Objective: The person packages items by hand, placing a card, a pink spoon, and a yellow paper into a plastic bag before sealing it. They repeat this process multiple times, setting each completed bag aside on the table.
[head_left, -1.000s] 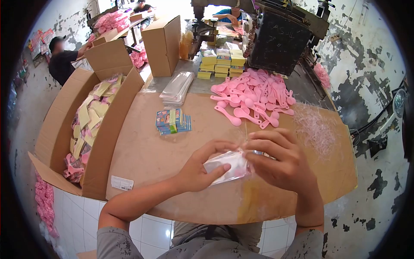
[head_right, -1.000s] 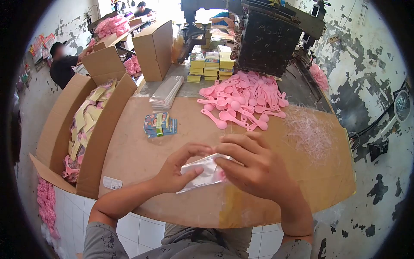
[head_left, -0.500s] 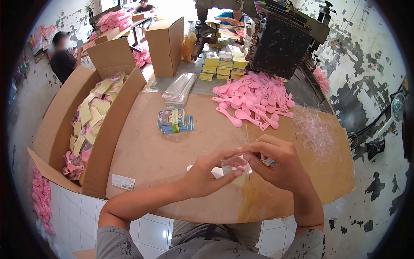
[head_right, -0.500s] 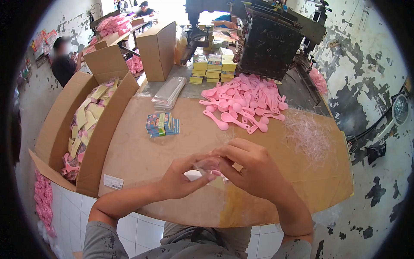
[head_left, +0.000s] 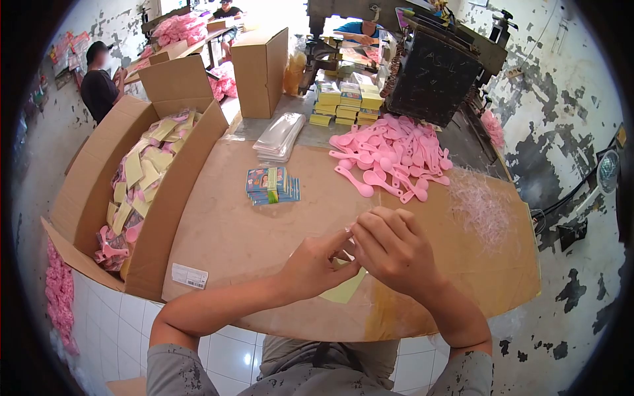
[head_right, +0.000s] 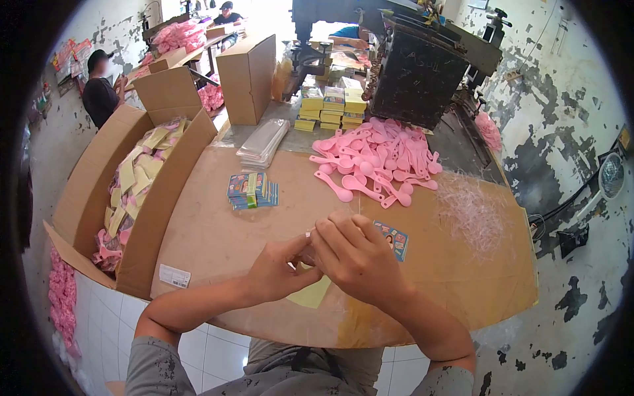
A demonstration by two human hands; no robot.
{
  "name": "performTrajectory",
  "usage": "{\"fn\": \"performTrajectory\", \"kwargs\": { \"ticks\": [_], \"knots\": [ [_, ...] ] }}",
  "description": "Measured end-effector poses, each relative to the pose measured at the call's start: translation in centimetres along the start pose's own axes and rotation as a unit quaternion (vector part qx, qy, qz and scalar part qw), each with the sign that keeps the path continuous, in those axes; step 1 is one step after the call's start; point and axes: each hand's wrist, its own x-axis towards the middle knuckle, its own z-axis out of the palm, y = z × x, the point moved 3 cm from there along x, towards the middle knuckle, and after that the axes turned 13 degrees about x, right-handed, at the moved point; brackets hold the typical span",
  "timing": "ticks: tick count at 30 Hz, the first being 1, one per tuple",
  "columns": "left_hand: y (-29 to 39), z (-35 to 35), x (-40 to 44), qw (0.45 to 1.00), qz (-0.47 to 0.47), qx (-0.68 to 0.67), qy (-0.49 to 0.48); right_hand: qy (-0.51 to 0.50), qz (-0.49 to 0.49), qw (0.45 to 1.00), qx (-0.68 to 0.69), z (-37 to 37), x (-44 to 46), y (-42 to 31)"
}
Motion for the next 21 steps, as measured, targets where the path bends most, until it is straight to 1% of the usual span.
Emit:
{"fn": "performTrajectory", "kwargs": {
  "ticks": [3, 6, 9, 10, 11, 12, 13, 14, 15, 16, 17, 18, 19, 20, 21],
  "knots": [
    [-0.1, 0.4, -0.1, 0.998, 0.01, 0.065, -0.014, -0.024, -0.001, 1.0, 0.008, 0.4, -0.1, 0.5],
    [0.1, 0.9, -0.3, 0.997, -0.02, 0.055, -0.045, -0.055, 0.04, 0.997, 0.029, 0.6, -0.4, 1.3],
    [0.2, 0.2, 0.5, 0.999, 0.018, 0.023, -0.038, 0.068, 0.158, 0.973, 0.152, 0.0, -1.5, 3.9],
    [-0.1, 0.3, 0.5, 0.998, -0.01, -0.024, -0.051, 0.074, 0.23, 0.939, 0.243, -0.6, -2.4, 4.9],
    [-0.7, 0.5, 0.4, 0.995, -0.039, -0.072, -0.063, 0.08, 0.297, 0.892, 0.331, -1.5, -3.6, 6.2],
    [-1.2, 0.7, 0.3, 0.988, -0.069, -0.12, -0.075, 0.084, 0.361, 0.831, 0.414, -2.5, -5.1, 7.5],
    [-1.5, 0.8, 0.3, 0.983, -0.081, -0.143, -0.077, 0.074, 0.427, 0.732, 0.526, -4.3, -7.4, 8.9],
    [-1.9, 0.9, 0.3, 0.978, -0.093, -0.166, -0.08, 0.079, 0.497, 0.614, 0.609, -6.0, -9.9, 10.2],
    [-2.1, 1.0, 0.4, 0.972, -0.104, -0.191, -0.085, 0.09, 0.527, 0.525, 0.662, -7.5, -12.2, 11.6],
    [-2.2, 0.9, 0.5, 0.969, -0.114, -0.204, -0.08, 0.113, 0.53, 0.505, 0.672, -8.6, -14.9, 13.4],
    [-2.3, 0.8, 0.6, 0.966, -0.124, -0.216, -0.074, 0.142, 0.532, 0.508, 0.663, -9.5, -17.7, 15.4],
    [-2.4, 0.8, 0.6, 0.962, -0.134, -0.229, -0.069, 0.167, 0.535, 0.525, 0.641, -10.1, -20.4, 17.5],
    [-2.4, 0.9, 0.5, 0.96, -0.138, -0.236, -0.065, 0.175, 0.548, 0.584, 0.573, -10.5, -23.2, 19.6],
    [-2.4, 0.9, 0.5, 0.958, -0.14, -0.242, -0.059, 0.149, 0.562, 0.674, 0.455, -10.6, -25.8, 21.2],
    [-2.4, 0.8, 0.7, 0.958, -0.139, -0.246, -0.049, 0.087, 0.565, 0.778, 0.262, -10.6, -28.0, 21.7]
  ]
}}
